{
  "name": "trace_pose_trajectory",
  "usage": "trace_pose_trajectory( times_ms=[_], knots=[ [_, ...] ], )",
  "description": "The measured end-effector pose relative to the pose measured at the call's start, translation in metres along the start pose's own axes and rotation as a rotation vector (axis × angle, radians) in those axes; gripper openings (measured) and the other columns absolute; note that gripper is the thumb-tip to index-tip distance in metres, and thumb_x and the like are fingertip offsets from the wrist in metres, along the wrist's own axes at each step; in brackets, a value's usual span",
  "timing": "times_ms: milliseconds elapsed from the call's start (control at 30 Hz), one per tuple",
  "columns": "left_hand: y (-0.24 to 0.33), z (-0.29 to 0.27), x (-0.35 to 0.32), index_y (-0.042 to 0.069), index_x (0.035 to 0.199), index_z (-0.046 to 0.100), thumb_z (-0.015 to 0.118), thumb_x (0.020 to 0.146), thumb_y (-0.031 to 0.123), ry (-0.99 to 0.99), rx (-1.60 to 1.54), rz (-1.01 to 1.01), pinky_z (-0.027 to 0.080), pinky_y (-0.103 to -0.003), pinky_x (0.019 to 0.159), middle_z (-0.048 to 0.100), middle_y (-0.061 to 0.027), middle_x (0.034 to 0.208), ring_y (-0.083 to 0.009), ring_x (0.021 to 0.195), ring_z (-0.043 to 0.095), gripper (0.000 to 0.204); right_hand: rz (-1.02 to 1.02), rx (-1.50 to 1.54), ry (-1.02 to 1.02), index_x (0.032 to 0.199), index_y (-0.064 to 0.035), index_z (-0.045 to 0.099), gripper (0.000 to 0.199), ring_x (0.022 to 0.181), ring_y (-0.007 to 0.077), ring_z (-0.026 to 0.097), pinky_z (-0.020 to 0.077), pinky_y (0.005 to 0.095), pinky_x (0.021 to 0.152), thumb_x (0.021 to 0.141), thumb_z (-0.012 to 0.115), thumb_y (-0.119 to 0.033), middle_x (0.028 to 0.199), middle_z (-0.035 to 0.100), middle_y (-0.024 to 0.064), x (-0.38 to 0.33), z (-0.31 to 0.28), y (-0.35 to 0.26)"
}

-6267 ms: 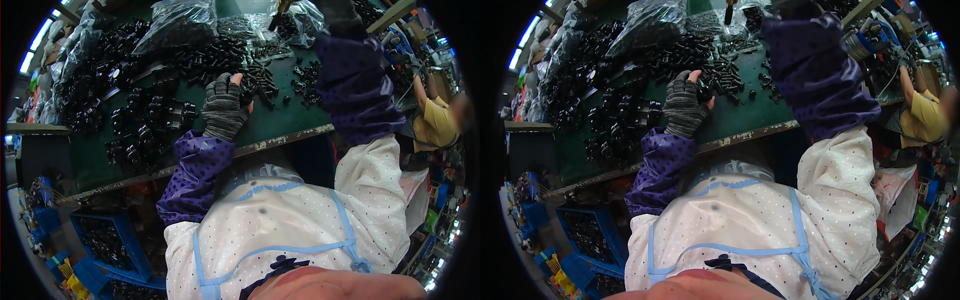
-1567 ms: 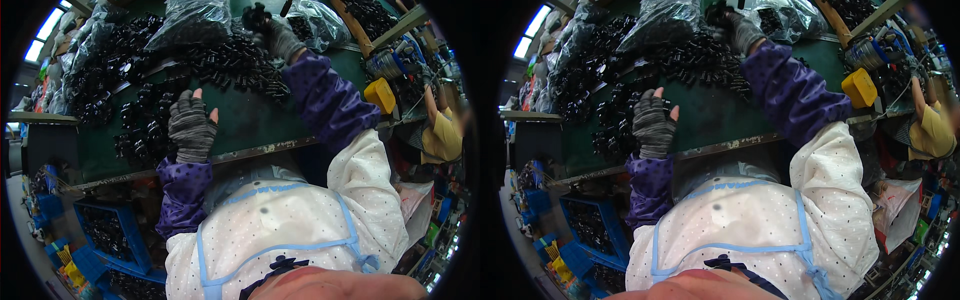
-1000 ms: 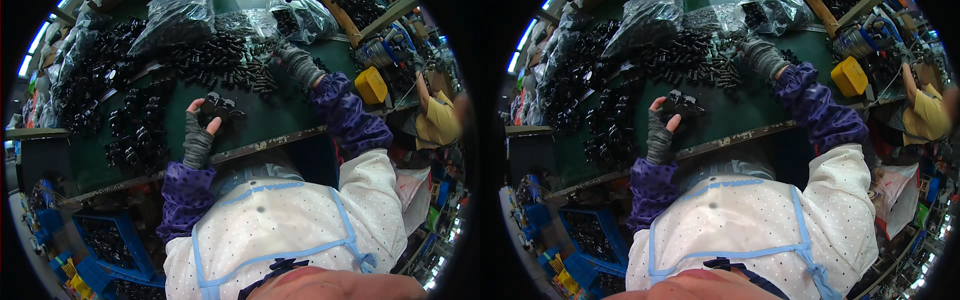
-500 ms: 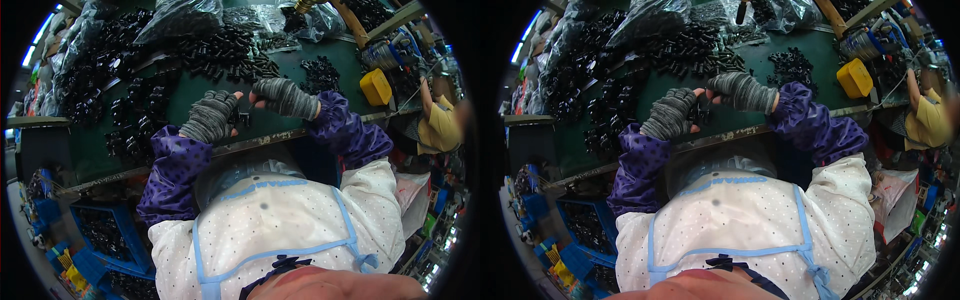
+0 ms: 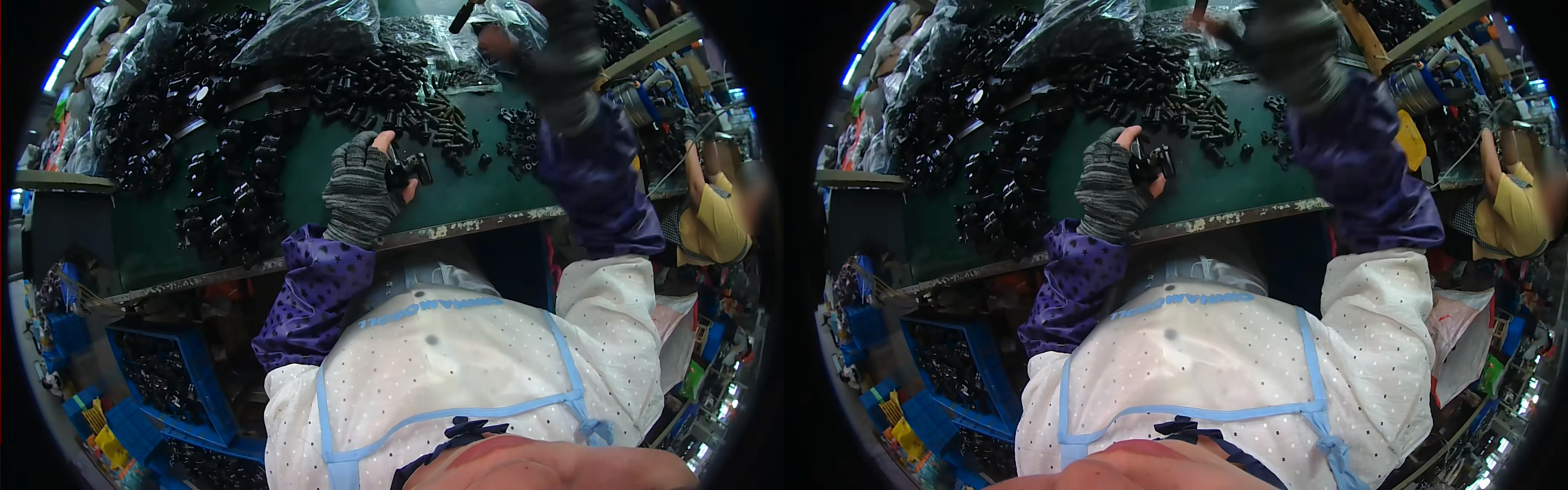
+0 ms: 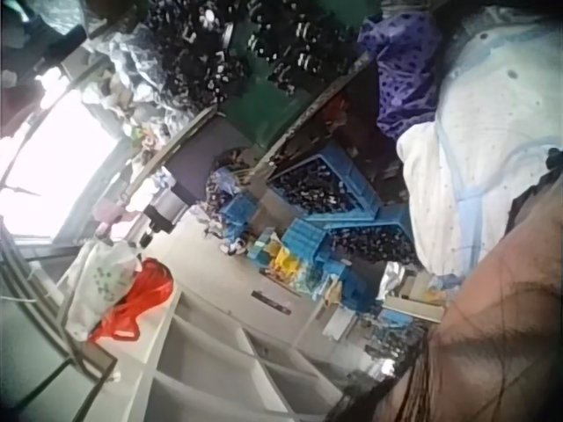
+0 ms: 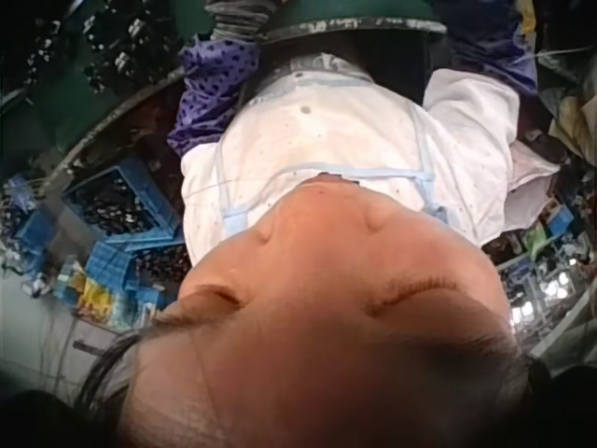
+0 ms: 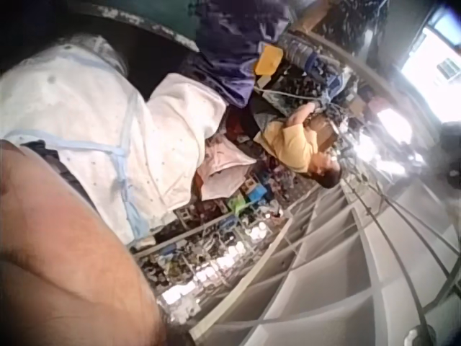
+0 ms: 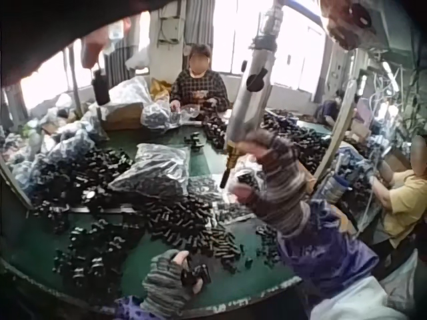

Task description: Assembling small black plastic components using a pneumatic screwdriver.

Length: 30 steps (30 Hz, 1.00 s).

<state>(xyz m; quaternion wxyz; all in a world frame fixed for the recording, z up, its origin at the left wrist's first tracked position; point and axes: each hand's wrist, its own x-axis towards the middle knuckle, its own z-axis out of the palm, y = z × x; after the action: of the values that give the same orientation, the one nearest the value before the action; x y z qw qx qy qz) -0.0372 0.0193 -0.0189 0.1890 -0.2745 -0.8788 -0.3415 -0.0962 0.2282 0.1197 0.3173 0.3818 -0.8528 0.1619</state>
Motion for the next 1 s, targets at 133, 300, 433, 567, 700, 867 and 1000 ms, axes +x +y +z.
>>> trace_pose_trajectory(
  times_ms=[133,300,433,567,700,867,1000],
  knots=[
    [-0.001,0.000,0.008,0.007,0.117,0.044,0.071,0.056,0.019,0.095,0.029,-0.017,0.037,-0.041,0.085,0.049,-0.0150,0.105,-0.0324,0.096,0.046,0.067,0.194,0.511,0.314,0.104,-0.0074,0.047,0.040,0.077,0.0124,0.052,0.0458,0.0270,0.067,0.074,0.069,-0.022,0.088,0.051,0.0023,0.086,-0.031,0.073],
    [-0.013,0.008,0.013,0.008,0.117,0.045,0.071,0.057,0.021,0.155,0.061,-0.012,0.037,-0.041,0.085,0.048,-0.0148,0.107,-0.0320,0.098,0.046,0.067,0.413,1.489,0.256,0.101,-0.0035,0.048,0.037,0.073,0.0269,0.061,0.0525,0.0386,0.067,0.076,0.063,-0.027,0.090,0.057,0.0137,0.055,0.010,0.050],
    [-0.002,0.008,0.025,0.008,0.116,0.046,0.070,0.058,0.023,0.130,0.051,0.041,0.038,-0.041,0.084,0.049,-0.0149,0.107,-0.0317,0.098,0.046,0.064,0.228,1.825,0.133,0.106,0.0010,0.043,0.050,0.075,0.0355,0.061,0.0537,0.0466,0.060,0.078,0.059,-0.037,0.091,0.056,0.0209,0.029,0.018,0.017],
    [-0.005,0.005,0.022,0.008,0.115,0.046,0.071,0.056,0.021,0.120,0.048,0.015,0.039,-0.041,0.083,0.049,-0.0149,0.105,-0.0318,0.096,0.047,0.065,0.404,2.032,0.292,0.105,-0.0004,0.044,0.047,0.071,0.0347,0.060,0.0537,0.0475,0.061,0.077,0.061,-0.034,0.087,0.055,0.0176,0.022,0.036,-0.015],
    [0.005,0.003,0.020,0.007,0.113,0.047,0.071,0.054,0.018,0.084,-0.021,-0.022,0.039,-0.041,0.081,0.050,-0.0145,0.103,-0.0318,0.093,0.048,0.066,0.316,2.050,0.360,0.104,-0.0006,0.045,0.044,0.070,0.0342,0.060,0.0537,0.0459,0.060,0.077,0.059,-0.032,0.088,0.056,0.0175,0.016,0.038,-0.017],
    [0.007,0.007,0.023,0.007,0.112,0.047,0.070,0.054,0.017,0.063,-0.079,0.000,0.040,-0.040,0.080,0.050,-0.0147,0.100,-0.0311,0.091,0.048,0.063,0.372,1.936,0.277,0.104,-0.0005,0.046,0.044,0.069,0.0316,0.061,0.0539,0.0424,0.057,0.078,0.059,-0.034,0.088,0.056,0.0173,0.018,0.042,-0.007],
    [0.001,0.009,0.022,0.008,0.113,0.048,0.069,0.054,0.017,-0.053,-0.048,-0.065,0.040,-0.038,0.082,0.050,-0.0146,0.103,-0.0306,0.095,0.048,0.063,0.460,1.684,0.294,0.108,-0.0015,0.044,0.051,0.071,0.0252,0.060,0.0536,0.0348,0.058,0.075,0.063,-0.035,0.086,0.056,0.0132,0.027,0.008,-0.010]
  ],
)
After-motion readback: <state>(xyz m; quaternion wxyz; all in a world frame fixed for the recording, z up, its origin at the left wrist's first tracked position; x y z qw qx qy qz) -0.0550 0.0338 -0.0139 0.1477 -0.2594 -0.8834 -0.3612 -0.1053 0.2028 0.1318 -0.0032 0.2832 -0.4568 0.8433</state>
